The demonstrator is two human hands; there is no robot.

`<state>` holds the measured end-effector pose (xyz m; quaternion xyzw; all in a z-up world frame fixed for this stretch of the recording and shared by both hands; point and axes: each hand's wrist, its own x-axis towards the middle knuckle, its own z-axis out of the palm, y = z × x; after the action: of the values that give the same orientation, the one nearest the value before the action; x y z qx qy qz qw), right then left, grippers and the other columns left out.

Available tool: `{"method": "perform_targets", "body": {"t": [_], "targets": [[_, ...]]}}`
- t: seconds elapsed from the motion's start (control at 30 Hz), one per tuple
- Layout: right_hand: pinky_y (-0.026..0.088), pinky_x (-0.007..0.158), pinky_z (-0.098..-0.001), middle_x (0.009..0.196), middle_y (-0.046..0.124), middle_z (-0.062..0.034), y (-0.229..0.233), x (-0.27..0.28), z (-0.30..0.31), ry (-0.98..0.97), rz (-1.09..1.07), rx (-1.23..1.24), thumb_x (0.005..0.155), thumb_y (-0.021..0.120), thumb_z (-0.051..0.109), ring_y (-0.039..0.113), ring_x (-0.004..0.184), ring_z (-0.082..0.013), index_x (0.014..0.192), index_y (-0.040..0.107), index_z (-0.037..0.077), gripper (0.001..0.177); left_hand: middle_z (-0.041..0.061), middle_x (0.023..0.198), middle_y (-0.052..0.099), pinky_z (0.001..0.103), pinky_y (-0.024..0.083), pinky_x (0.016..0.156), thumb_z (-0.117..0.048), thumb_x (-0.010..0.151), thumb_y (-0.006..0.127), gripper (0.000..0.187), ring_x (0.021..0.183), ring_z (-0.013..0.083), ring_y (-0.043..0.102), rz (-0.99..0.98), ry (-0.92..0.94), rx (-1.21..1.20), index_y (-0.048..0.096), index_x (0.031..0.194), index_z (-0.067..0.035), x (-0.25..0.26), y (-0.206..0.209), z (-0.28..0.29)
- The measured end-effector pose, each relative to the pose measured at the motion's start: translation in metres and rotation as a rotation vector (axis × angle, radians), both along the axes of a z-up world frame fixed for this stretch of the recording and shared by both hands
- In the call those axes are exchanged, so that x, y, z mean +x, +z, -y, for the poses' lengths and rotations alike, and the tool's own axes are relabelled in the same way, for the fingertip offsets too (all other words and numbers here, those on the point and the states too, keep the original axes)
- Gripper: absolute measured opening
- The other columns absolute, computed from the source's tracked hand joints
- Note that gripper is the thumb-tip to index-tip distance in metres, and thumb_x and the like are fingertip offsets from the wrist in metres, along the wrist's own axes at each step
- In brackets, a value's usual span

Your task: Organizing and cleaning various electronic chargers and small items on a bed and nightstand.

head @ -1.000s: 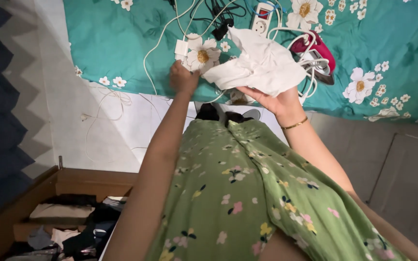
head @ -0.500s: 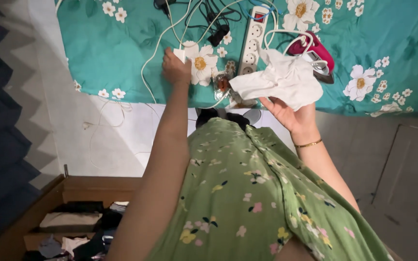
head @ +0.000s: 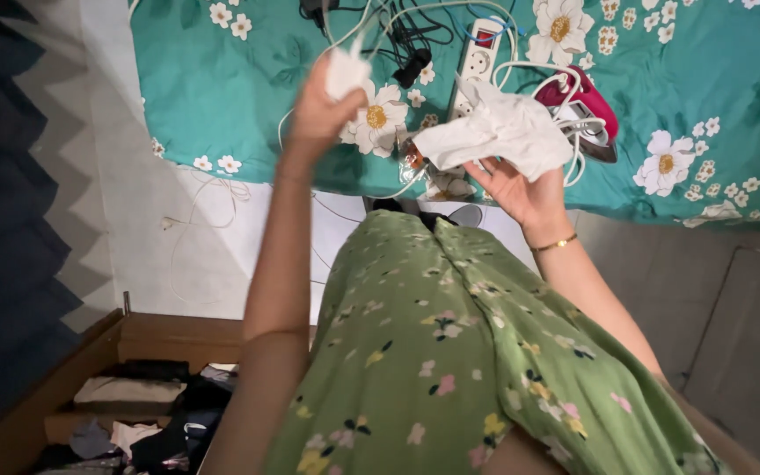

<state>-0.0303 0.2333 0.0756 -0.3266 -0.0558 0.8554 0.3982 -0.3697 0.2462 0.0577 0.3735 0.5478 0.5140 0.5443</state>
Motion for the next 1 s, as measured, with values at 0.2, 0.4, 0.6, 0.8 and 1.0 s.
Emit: {"method": "perform_targets", "body": {"t": [0.2, 0.4, 0.6, 0.8, 1.0], "targets": [[0.041, 0.126, -0.0516, 0.155, 0.053, -0.0131, 0.007, -0.023, -0.013, 0.084, -0.119, 0.059, 0.108, 0.048, 0.044, 0.05, 0.146, -0.0312, 0.153, 0.049, 0.007, 0.058, 0.009, 0.094, 0.063, 0.035, 0.052, 0.077, -0.009, 0.093, 0.079, 0.031, 0.083, 0.021, 0.062, -0.576, 0.069, 0.463, 0.057, 0.114, -0.003, -0.031, 0.149, -0.002], [0.04, 0.125, -0.0472, 0.155, 0.054, -0.0151, 0.035, -0.053, -0.011, 0.105, -0.229, 0.102, 0.106, 0.045, 0.044, 0.052, 0.147, -0.0307, 0.151, 0.05, 0.002, 0.062, 0.016, 0.122, 0.068, 0.039, 0.056, 0.092, -0.028, 0.114, 0.059, 0.036, 0.106, 0.0296, 0.07, -0.491, -0.098, 0.404, 0.049, 0.139, -0.003, 0.039, 0.134, 0.033], [0.046, 0.118, -0.042, 0.145, 0.06, -0.0144, 0.042, -0.075, 0.001, 0.229, -0.309, 0.163, 0.115, 0.043, 0.029, 0.058, 0.135, -0.0254, 0.144, 0.053, 0.0, 0.043, 0.021, 0.116, 0.062, 0.045, 0.054, 0.086, -0.027, 0.106, 0.061, 0.035, 0.103, 0.041, 0.064, -0.765, -0.072, 0.359, 0.052, 0.131, -0.004, 0.098, 0.111, 0.09], [0.049, 0.11, -0.0387, 0.134, 0.065, -0.015, 0.033, -0.079, 0.001, 0.191, -0.008, 0.315, 0.11, 0.05, 0.01, 0.063, 0.125, -0.0254, 0.136, 0.056, -0.005, 0.03, 0.021, 0.114, 0.062, 0.047, 0.052, 0.086, -0.026, 0.104, 0.064, 0.034, 0.104, 0.0429, 0.063, -0.717, -0.078, 0.315, 0.053, 0.126, -0.003, 0.099, 0.105, 0.096], [0.058, 0.102, -0.0377, 0.124, 0.069, -0.0137, 0.056, -0.063, -0.04, 0.053, -0.001, 0.398, 0.104, 0.052, 0.009, 0.069, 0.112, -0.0236, 0.125, 0.06, -0.001, 0.024, 0.019, 0.117, 0.066, 0.043, 0.052, 0.093, -0.024, 0.104, 0.062, 0.03, 0.108, 0.0391, 0.065, -0.504, -0.14, 0.258, 0.058, 0.125, -0.003, 0.069, 0.13, 0.107]]}}
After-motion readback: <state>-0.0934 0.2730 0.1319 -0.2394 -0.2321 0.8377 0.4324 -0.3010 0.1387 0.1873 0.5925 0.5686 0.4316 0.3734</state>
